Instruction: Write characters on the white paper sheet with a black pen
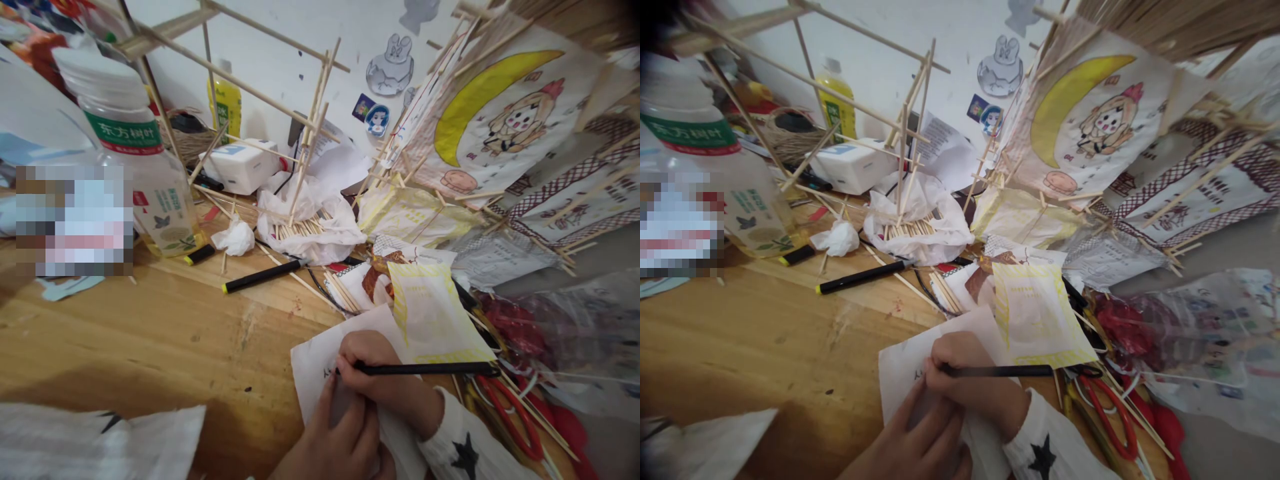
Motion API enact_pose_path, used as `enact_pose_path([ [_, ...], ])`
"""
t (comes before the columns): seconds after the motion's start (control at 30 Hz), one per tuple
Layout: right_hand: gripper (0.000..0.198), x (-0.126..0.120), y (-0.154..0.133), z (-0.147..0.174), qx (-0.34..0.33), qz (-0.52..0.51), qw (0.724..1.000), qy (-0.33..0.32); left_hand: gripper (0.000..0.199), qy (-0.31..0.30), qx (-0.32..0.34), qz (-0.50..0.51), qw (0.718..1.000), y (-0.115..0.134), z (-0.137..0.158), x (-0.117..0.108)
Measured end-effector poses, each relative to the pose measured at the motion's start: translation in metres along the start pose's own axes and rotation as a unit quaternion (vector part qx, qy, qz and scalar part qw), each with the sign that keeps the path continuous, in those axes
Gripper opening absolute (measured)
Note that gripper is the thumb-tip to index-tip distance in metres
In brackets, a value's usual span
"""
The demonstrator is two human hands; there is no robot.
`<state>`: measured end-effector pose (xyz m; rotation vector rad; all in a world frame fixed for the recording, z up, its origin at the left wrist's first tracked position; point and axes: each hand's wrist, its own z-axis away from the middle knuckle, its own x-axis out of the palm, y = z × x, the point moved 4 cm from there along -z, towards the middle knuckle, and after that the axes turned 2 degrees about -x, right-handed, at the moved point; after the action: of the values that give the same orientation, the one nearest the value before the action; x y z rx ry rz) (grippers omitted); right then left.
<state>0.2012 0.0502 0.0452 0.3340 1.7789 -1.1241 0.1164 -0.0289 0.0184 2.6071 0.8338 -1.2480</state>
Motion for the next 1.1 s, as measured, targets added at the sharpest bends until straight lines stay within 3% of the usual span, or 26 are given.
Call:
enact_pose_path([
  [0.4, 0.03, 0.0017, 0.0017, 0.0003, 0.006, -0.009, 1.0, -0.003, 0.009, 0.002, -0.001, 0.008, 1.0, -0.0011, -0.0012, -0.0024],
  [0.7, 0.031, 0.0005, -0.0006, -0.0003, 0.007, 0.001, 1.0, -0.017, 0.011, -0.033, 0.011, 0.021, 0.999, 0.001, 0.0007, 0.0008],
  [1.1, 0.029, 0.001, 0.0009, -0.0001, 0.006, -0.024, 1.0, -0.003, 0.009, -0.02, 0.006, 0.015, 1.0, 0.0027, 0.0034, 0.0028],
])
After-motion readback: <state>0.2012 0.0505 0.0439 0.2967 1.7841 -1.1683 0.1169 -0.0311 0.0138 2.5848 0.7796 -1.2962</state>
